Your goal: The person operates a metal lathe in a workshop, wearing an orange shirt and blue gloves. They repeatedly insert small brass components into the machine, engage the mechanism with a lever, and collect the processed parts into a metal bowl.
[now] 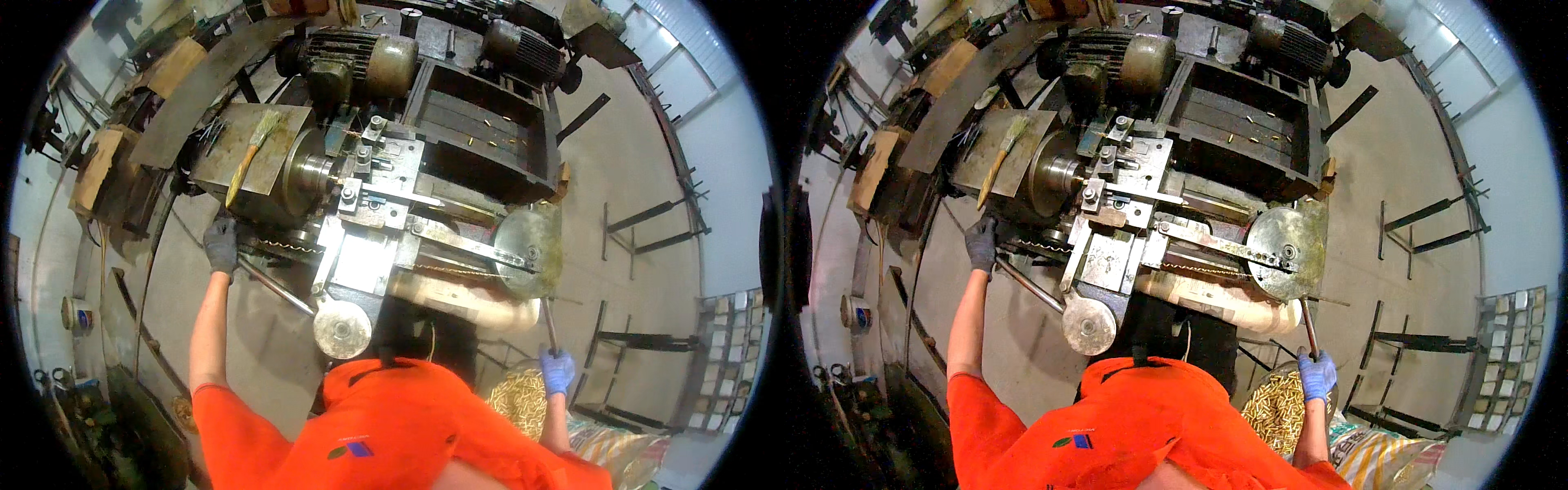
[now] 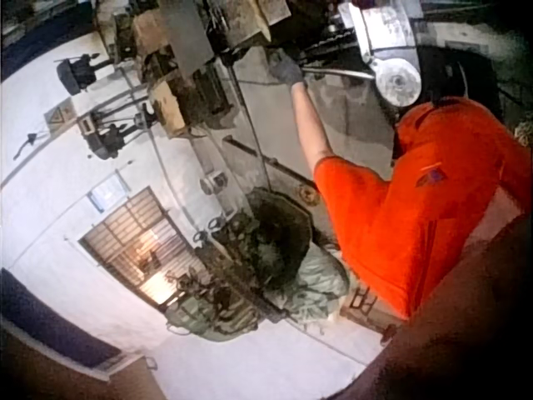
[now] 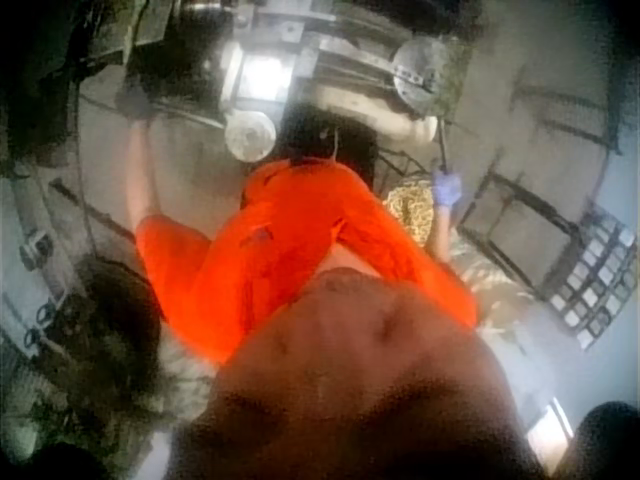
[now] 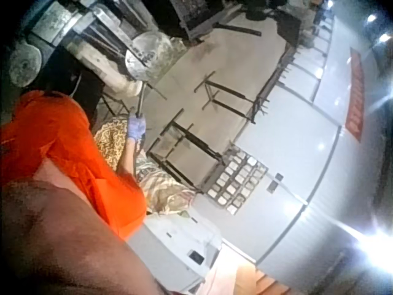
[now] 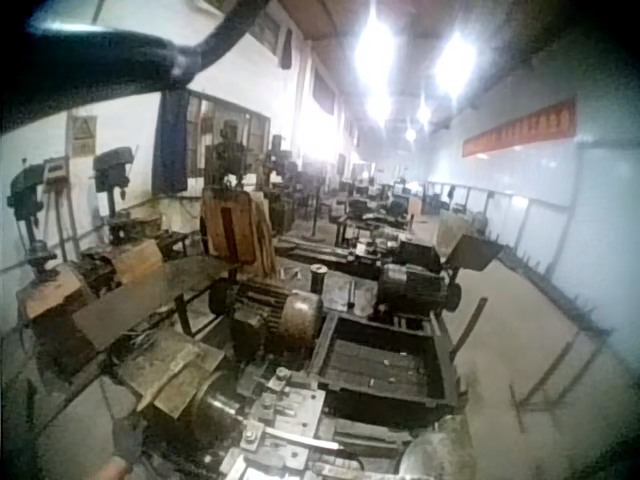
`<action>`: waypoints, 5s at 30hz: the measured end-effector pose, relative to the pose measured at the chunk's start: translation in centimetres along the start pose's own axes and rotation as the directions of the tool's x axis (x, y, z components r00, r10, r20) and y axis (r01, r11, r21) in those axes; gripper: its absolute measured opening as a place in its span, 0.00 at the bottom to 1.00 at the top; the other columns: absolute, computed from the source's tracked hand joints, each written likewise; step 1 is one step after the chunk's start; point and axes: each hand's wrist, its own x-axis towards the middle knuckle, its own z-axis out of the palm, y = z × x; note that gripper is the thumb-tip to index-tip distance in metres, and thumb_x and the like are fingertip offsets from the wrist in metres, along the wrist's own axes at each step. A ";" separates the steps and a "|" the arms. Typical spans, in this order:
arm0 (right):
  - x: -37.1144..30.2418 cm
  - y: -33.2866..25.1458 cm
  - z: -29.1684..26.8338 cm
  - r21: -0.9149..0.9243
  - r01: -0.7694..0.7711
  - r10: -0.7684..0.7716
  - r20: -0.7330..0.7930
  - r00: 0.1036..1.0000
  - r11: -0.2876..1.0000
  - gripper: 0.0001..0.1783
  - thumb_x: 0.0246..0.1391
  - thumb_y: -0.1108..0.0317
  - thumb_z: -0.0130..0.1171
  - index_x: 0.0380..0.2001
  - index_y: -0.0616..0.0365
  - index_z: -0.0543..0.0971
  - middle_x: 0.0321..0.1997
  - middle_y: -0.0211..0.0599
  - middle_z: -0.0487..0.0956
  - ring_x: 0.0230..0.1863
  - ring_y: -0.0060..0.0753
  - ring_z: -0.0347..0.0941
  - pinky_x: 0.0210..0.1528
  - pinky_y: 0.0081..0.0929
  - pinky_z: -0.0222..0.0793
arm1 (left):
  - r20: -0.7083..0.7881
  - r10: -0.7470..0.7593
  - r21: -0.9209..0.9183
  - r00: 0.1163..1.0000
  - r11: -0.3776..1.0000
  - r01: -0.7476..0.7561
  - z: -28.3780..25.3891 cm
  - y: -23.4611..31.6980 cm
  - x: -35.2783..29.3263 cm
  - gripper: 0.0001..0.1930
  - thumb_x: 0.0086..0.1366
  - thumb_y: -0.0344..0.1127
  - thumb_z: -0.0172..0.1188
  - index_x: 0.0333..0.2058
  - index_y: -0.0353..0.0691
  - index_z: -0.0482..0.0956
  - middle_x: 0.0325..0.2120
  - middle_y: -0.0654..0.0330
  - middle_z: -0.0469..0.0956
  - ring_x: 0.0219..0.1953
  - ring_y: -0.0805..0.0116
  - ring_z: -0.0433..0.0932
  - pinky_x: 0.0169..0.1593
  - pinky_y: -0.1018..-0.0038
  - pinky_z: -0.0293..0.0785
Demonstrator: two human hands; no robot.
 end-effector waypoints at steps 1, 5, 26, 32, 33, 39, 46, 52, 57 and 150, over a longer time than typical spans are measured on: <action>0.1 0.2 0.1 -0.024 -0.009 0.009 0.004 1.000 1.000 0.29 0.38 0.41 0.61 0.30 0.59 0.80 0.29 0.52 0.79 0.34 0.53 0.76 0.38 0.39 0.70 | 0.003 -0.002 -0.019 1.000 1.000 0.002 0.0 0.3 -0.1 0.10 0.58 0.34 0.56 0.31 0.32 0.79 0.25 0.51 0.79 0.25 0.64 0.75 0.34 0.69 0.69; 0.6 1.3 0.6 -0.015 0.030 -0.030 -0.004 1.000 0.999 0.28 0.39 0.40 0.59 0.30 0.57 0.80 0.29 0.52 0.79 0.34 0.53 0.76 0.38 0.40 0.70 | -0.008 -0.089 0.000 0.996 0.996 0.089 0.1 1.7 -0.4 0.10 0.57 0.34 0.56 0.30 0.32 0.79 0.21 0.54 0.78 0.23 0.69 0.71 0.31 0.70 0.68; 0.4 0.9 1.3 0.018 -0.003 0.005 -0.096 0.995 1.000 0.24 0.39 0.44 0.59 0.24 0.56 0.80 0.23 0.50 0.78 0.27 0.51 0.76 0.32 0.40 0.69 | 0.024 0.108 0.158 0.994 0.981 -0.110 0.4 -2.6 0.7 0.12 0.60 0.36 0.55 0.28 0.32 0.79 0.17 0.60 0.75 0.20 0.76 0.68 0.27 0.74 0.67; 1.4 1.5 1.0 -0.063 0.070 -0.078 -0.140 0.987 0.996 0.23 0.40 0.43 0.60 0.24 0.53 0.80 0.23 0.47 0.78 0.27 0.50 0.76 0.31 0.42 0.70 | 0.003 0.024 0.062 1.000 0.998 -0.025 0.4 -2.1 0.2 0.12 0.59 0.35 0.55 0.21 0.32 0.75 0.14 0.62 0.72 0.14 0.74 0.64 0.20 0.74 0.61; 2.7 2.3 1.5 -0.104 0.111 -0.128 -0.173 0.977 0.988 0.22 0.41 0.44 0.59 0.24 0.53 0.80 0.23 0.46 0.78 0.27 0.50 0.76 0.30 0.42 0.70 | -0.007 0.023 0.050 1.000 0.998 -0.022 0.2 -2.2 0.5 0.12 0.59 0.35 0.55 0.21 0.32 0.74 0.14 0.62 0.72 0.14 0.74 0.63 0.19 0.73 0.60; 19.3 4.6 1.4 -0.334 0.334 -0.421 -0.236 0.876 0.881 0.15 0.38 0.54 0.59 0.27 0.51 0.80 0.25 0.44 0.79 0.29 0.47 0.76 0.31 0.42 0.69 | 0.036 -0.002 0.153 0.999 0.988 -0.004 0.6 -0.3 -0.7 0.13 0.55 0.40 0.59 0.26 0.33 0.78 0.21 0.47 0.76 0.22 0.54 0.73 0.31 0.64 0.67; 16.7 -9.5 -5.8 0.190 0.610 -0.605 -0.090 0.791 0.770 0.15 0.42 0.57 0.62 0.31 0.56 0.81 0.31 0.43 0.81 0.32 0.37 0.77 0.36 0.35 0.72 | 0.040 0.044 0.051 0.998 0.998 -0.046 1.6 -0.6 -1.8 0.15 0.56 0.41 0.59 0.29 0.30 0.78 0.26 0.47 0.78 0.28 0.53 0.75 0.35 0.63 0.68; -5.3 -20.0 -3.2 0.415 0.820 -0.917 0.119 0.381 0.395 0.22 0.42 0.45 0.60 0.37 0.47 0.81 0.58 0.53 0.66 0.47 0.54 0.72 0.48 0.36 0.69 | 0.104 -0.079 -0.010 0.991 0.997 0.081 0.9 3.9 -2.3 0.15 0.58 0.39 0.57 0.32 0.28 0.77 0.26 0.50 0.79 0.26 0.62 0.74 0.34 0.66 0.68; -6.4 -21.6 3.5 0.389 0.803 -0.884 0.075 0.461 0.452 0.25 0.42 0.46 0.59 0.36 0.55 0.80 0.51 0.52 0.72 0.44 0.52 0.73 0.47 0.36 0.70 | 0.100 -0.046 -0.004 0.994 0.999 0.047 1.1 3.1 -2.0 0.15 0.59 0.39 0.57 0.33 0.28 0.77 0.28 0.50 0.78 0.29 0.63 0.72 0.37 0.68 0.68; 6.9 -18.4 -10.5 0.500 0.507 -0.570 -0.031 0.821 0.702 0.18 0.47 0.59 0.61 0.32 0.66 0.80 0.24 0.38 0.80 0.25 0.21 0.72 0.31 0.23 0.69 | 0.330 -0.151 0.271 0.932 0.961 0.059 -8.9 -15.7 -2.8 0.20 0.56 0.42 0.58 0.44 0.35 0.76 0.39 0.51 0.78 0.40 0.60 0.77 0.45 0.67 0.71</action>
